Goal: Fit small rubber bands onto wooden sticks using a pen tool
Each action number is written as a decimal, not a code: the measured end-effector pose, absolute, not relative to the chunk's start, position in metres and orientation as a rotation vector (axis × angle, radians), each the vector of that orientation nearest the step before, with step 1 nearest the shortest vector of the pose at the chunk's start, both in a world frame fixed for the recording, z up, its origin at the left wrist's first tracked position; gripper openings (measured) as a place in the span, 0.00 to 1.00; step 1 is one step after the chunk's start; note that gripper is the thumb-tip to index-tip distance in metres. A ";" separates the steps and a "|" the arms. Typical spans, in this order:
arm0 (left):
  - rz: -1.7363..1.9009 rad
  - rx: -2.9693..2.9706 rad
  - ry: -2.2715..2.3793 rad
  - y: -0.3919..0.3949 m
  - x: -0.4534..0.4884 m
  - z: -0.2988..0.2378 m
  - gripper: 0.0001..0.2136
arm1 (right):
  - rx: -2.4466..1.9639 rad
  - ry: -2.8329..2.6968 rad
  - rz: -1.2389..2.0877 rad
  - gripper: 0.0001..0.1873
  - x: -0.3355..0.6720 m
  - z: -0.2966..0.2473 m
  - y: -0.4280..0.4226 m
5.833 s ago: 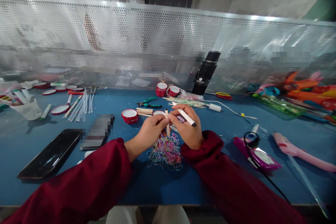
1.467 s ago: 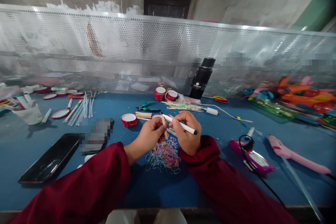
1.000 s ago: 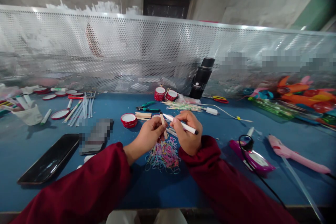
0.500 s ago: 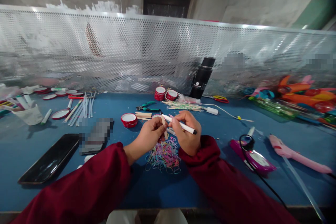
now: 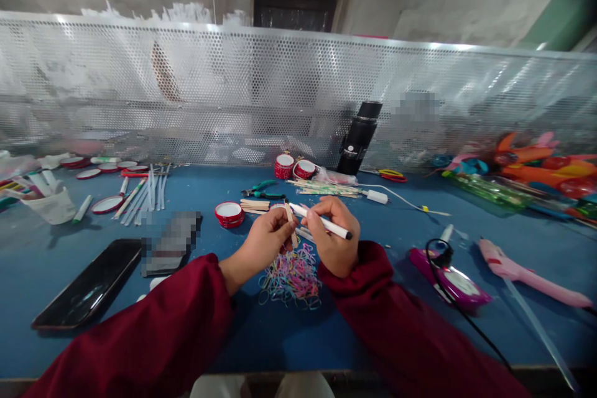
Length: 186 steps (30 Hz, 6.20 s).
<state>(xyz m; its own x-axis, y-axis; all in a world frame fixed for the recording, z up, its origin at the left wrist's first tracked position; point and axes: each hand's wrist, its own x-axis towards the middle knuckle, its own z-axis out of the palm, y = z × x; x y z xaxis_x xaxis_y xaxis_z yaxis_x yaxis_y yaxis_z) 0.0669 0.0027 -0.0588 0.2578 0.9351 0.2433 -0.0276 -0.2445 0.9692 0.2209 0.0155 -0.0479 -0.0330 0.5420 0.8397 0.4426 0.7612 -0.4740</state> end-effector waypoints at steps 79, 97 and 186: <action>1.163 1.506 0.902 0.001 0.068 -0.056 0.13 | -0.842 -1.619 0.101 0.07 0.220 -0.045 0.014; 1.176 1.536 0.884 0.002 0.067 -0.058 0.15 | -0.823 -1.658 0.106 0.07 0.220 -0.047 0.015; 1.136 1.533 0.889 0.002 0.067 -0.060 0.11 | -0.847 -1.614 0.129 0.07 0.222 -0.044 0.015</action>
